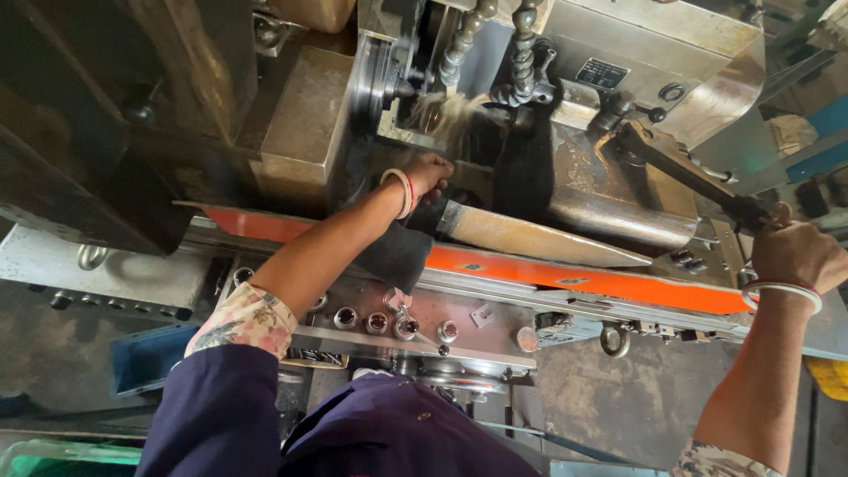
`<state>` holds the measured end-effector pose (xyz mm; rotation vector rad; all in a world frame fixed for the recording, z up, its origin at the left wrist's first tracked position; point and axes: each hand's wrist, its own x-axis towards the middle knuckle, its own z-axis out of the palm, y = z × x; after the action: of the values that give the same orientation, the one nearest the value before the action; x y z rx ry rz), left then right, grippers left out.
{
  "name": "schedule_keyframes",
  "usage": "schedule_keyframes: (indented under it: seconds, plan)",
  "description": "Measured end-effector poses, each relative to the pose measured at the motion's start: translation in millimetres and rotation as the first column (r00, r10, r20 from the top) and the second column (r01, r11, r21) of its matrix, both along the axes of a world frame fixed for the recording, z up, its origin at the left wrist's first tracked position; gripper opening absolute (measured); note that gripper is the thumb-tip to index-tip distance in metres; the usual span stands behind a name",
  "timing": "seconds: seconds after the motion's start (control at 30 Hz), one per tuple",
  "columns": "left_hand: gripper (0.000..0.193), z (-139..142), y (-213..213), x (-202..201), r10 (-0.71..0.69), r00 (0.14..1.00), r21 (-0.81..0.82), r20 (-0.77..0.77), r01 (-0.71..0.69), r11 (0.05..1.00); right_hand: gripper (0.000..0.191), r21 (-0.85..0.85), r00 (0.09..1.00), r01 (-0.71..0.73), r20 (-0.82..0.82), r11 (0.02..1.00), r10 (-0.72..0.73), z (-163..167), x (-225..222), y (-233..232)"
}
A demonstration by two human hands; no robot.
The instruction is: The person repeatedly picks up metal rods from a green tray, inserts them into a machine, and pulls a lever to process them. The processed rods are then placed into a blue tray with holes. This cycle is repeated continuously throughout the video.
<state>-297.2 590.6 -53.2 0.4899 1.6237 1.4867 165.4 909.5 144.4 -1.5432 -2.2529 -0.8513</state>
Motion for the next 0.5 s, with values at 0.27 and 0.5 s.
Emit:
schedule_keyframes:
  seconds: [0.27, 0.5]
  plan:
    - [0.012, 20.1, 11.8, -2.6, 0.113, 0.994, 0.044, -0.012, -0.112, 0.993, 0.076, -0.007, 1.000, 0.011, 0.013, 1.000, -0.011, 0.9, 0.4, -0.4]
    - [0.011, 61.4, 63.5, -11.3, 0.337, 0.912, 0.180, 0.234, -0.382, 0.907, 0.080, -0.053, 1.000, 0.018, 0.000, 0.998, -0.018, -0.8, 6.1, 6.8]
